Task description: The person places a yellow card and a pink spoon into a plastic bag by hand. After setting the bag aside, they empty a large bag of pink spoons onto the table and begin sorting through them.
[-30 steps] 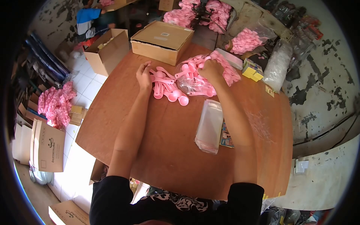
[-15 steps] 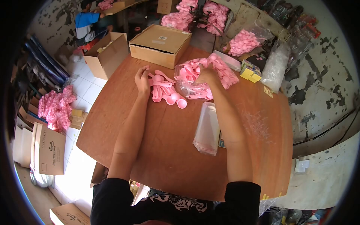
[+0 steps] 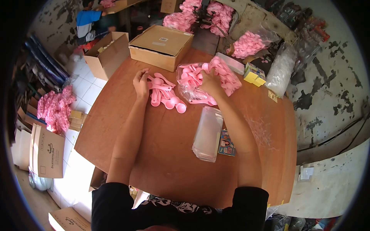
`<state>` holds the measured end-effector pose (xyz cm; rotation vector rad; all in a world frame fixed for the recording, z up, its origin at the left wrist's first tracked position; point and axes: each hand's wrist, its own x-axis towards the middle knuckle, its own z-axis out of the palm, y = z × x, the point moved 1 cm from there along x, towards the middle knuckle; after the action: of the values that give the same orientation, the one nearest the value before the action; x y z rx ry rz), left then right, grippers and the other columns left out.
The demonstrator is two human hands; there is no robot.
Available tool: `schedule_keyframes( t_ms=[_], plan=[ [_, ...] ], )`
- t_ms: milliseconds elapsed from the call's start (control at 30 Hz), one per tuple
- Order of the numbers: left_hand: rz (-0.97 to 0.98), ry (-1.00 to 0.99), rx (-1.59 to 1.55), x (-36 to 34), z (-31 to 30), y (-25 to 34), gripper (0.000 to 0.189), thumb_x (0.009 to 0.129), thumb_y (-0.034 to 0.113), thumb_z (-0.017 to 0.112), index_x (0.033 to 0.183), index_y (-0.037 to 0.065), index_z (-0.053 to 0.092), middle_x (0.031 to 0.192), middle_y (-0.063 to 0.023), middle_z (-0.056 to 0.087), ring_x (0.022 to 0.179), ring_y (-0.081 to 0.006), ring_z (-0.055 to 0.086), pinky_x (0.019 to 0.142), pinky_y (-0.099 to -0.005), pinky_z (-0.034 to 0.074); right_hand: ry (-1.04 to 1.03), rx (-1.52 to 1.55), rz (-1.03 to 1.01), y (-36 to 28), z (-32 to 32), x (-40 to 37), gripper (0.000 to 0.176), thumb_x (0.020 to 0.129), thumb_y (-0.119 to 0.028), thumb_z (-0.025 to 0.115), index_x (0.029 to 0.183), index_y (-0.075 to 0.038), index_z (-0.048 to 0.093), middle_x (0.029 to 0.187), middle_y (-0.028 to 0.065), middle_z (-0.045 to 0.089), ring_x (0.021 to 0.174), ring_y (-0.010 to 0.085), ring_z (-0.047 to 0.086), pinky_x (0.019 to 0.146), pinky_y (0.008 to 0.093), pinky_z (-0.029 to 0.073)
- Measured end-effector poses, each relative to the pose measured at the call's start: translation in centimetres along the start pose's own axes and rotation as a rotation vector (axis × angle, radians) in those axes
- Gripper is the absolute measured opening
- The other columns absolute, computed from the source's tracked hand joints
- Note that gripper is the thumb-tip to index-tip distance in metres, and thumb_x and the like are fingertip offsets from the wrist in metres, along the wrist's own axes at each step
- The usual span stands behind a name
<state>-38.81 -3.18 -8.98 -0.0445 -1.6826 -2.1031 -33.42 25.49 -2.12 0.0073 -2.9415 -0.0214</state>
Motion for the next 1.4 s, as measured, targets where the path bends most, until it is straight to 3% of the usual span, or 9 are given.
schedule_keyframes(
  t_ms=[167, 233, 467, 567, 733, 1067, 1133, 1267, 1400],
  plan=[
    [0.027, 0.015, -0.025, 0.1, 0.2, -0.4, 0.02, 0.087, 0.009, 0.057, 0.101, -0.001, 0.067, 0.085, -0.0038, 0.061, 0.073, -0.0119, 0.054, 0.067, -0.0253, 0.044, -0.009, 0.063, 0.028, -1.2, -2.3, -1.6, 0.064, 0.065, -0.025, 0.08, 0.123, -0.019, 0.053, 0.127, 0.0192, 0.044, 0.11, 0.0428, 0.053, 0.082, 0.0503, 0.05],
    [0.046, 0.016, -0.02, 0.1, 0.4, -0.3, 0.02, 0.087, 0.01, 0.057, 0.101, -0.001, 0.067, 0.084, -0.0038, 0.061, 0.072, -0.0119, 0.054, 0.066, -0.0252, 0.044, 0.164, 0.042, -0.069, -1.1, -2.2, -2.2, 0.058, 0.067, -0.023, 0.078, 0.119, -0.018, 0.055, 0.122, 0.0194, 0.047, 0.102, 0.0425, 0.057, 0.076, 0.05, 0.052],
    [0.016, 0.003, 0.004, 0.2, 0.2, -0.6, 0.02, 0.087, 0.011, 0.058, 0.101, -0.001, 0.066, 0.083, -0.0041, 0.062, 0.072, -0.012, 0.055, 0.066, -0.0251, 0.044, 0.279, 0.013, -0.074, -3.7, -4.3, -4.5, 0.05, 0.07, -0.017, 0.071, 0.118, -0.018, 0.057, 0.109, 0.0169, 0.052, 0.093, 0.0398, 0.06, 0.072, 0.0499, 0.052],
    [0.026, 0.006, 0.014, 0.3, 0.2, -0.7, 0.02, 0.087, 0.011, 0.058, 0.101, -0.001, 0.066, 0.083, -0.004, 0.062, 0.072, -0.0117, 0.055, 0.065, -0.0251, 0.044, 0.319, -0.018, -0.108, -4.4, -4.7, -4.7, 0.047, 0.07, -0.014, 0.07, 0.115, -0.017, 0.059, 0.105, 0.0154, 0.053, 0.086, 0.0372, 0.061, 0.064, 0.0489, 0.053],
    [0.036, 0.004, -0.004, 0.4, 0.2, -0.9, 0.02, 0.087, 0.01, 0.058, 0.101, -0.001, 0.067, 0.084, -0.0041, 0.063, 0.072, -0.0111, 0.055, 0.066, -0.0248, 0.044, 0.385, -0.085, -0.287, -6.1, -4.9, -5.7, 0.038, 0.069, -0.004, 0.065, 0.107, -0.01, 0.062, 0.099, 0.015, 0.056, 0.078, 0.0337, 0.063, 0.052, 0.0393, 0.054],
    [-0.006, 0.005, 0.01, 0.0, 0.3, 0.4, 0.019, 0.088, 0.01, 0.058, 0.1, -0.001, 0.067, 0.091, -0.0046, 0.064, 0.08, -0.0116, 0.056, 0.071, -0.025, 0.044, 0.444, -0.101, -0.384, -7.6, -4.3, -9.2, 0.029, 0.071, -0.003, 0.063, 0.101, -0.007, 0.06, 0.106, 0.0122, 0.054, 0.088, 0.0314, 0.06, 0.056, 0.0365, 0.057],
    [0.003, 0.012, 0.024, -0.1, 0.3, 0.6, 0.019, 0.088, 0.01, 0.058, 0.1, -0.001, 0.067, 0.091, -0.0045, 0.064, 0.081, -0.0116, 0.056, 0.072, -0.0249, 0.044, 0.573, -0.158, -0.504, -8.3, -4.0, -9.9, 0.026, 0.072, -0.005, 0.064, 0.097, -0.006, 0.059, 0.109, 0.0122, 0.053, 0.092, 0.0323, 0.06, 0.061, 0.035, 0.058],
    [0.003, 0.033, 0.0, -0.1, 0.3, 0.5, 0.016, 0.085, 0.007, 0.059, 0.095, -0.001, 0.069, 0.091, -0.0061, 0.063, 0.077, -0.0127, 0.057, 0.069, -0.0263, 0.046, 0.637, -0.131, -0.639, -9.8, -3.5, -10.6, 0.022, 0.072, -0.007, 0.064, 0.093, -0.004, 0.06, 0.111, 0.0118, 0.055, 0.099, 0.0348, 0.06, 0.065, 0.0342, 0.059],
    [-0.046, 0.018, -0.042, 0.2, 0.1, 0.0, 0.018, 0.086, 0.009, 0.057, 0.095, -0.001, 0.069, 0.09, -0.0059, 0.063, 0.077, -0.0128, 0.057, 0.069, -0.0262, 0.046, 0.567, -0.111, -0.637, -11.1, -2.6, -10.2, 0.021, 0.073, -0.008, 0.064, 0.093, -0.004, 0.06, 0.112, 0.0111, 0.055, 0.1, 0.0352, 0.059, 0.065, 0.0336, 0.059]
  ],
)
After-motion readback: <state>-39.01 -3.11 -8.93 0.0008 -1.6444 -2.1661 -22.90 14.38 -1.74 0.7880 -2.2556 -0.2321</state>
